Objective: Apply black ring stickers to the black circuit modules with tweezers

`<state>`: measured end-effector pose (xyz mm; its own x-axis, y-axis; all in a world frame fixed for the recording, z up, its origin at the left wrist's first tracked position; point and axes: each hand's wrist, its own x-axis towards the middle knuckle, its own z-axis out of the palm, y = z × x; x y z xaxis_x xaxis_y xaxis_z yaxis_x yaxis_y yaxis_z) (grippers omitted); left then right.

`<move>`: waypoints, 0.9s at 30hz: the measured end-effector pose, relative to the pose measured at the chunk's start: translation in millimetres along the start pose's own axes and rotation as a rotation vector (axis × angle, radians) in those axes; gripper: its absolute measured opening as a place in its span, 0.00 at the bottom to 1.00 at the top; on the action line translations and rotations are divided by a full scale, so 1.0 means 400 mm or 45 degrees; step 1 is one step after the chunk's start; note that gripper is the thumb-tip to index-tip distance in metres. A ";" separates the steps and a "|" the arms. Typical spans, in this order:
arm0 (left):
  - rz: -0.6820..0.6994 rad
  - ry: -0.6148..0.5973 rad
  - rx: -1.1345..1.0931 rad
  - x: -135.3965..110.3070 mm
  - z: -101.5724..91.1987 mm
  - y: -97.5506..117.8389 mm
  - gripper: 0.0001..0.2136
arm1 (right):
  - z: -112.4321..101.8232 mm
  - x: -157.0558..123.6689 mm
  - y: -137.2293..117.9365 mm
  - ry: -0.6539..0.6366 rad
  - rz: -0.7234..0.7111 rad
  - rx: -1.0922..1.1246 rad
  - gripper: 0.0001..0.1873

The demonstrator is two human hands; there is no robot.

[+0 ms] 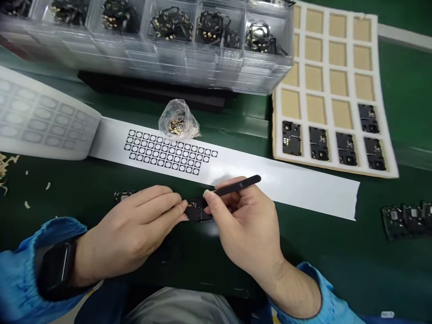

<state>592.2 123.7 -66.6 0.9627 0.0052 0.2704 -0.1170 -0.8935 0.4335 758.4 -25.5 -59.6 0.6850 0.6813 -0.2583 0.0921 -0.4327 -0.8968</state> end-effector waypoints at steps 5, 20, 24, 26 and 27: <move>-0.015 -0.016 -0.030 -0.005 0.003 0.001 0.09 | 0.005 0.003 -0.008 -0.009 -0.004 -0.019 0.10; -0.017 -0.036 -0.003 -0.012 0.006 0.005 0.10 | 0.007 -0.003 -0.003 0.031 0.002 -0.127 0.11; -0.031 -0.033 -0.005 -0.009 0.003 0.006 0.11 | 0.007 -0.003 -0.006 0.025 -0.009 -0.142 0.11; -0.027 -0.023 0.006 -0.005 -0.001 0.008 0.12 | 0.008 -0.004 -0.006 0.029 -0.009 -0.155 0.11; -0.023 -0.015 0.015 -0.004 -0.002 0.009 0.13 | 0.008 -0.004 -0.006 0.033 -0.010 -0.160 0.10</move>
<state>590.0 120.8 -64.6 0.9675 0.0164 0.2523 -0.0963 -0.8987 0.4279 754.8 -23.8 -58.1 0.7021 0.6701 -0.2409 0.1862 -0.4993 -0.8462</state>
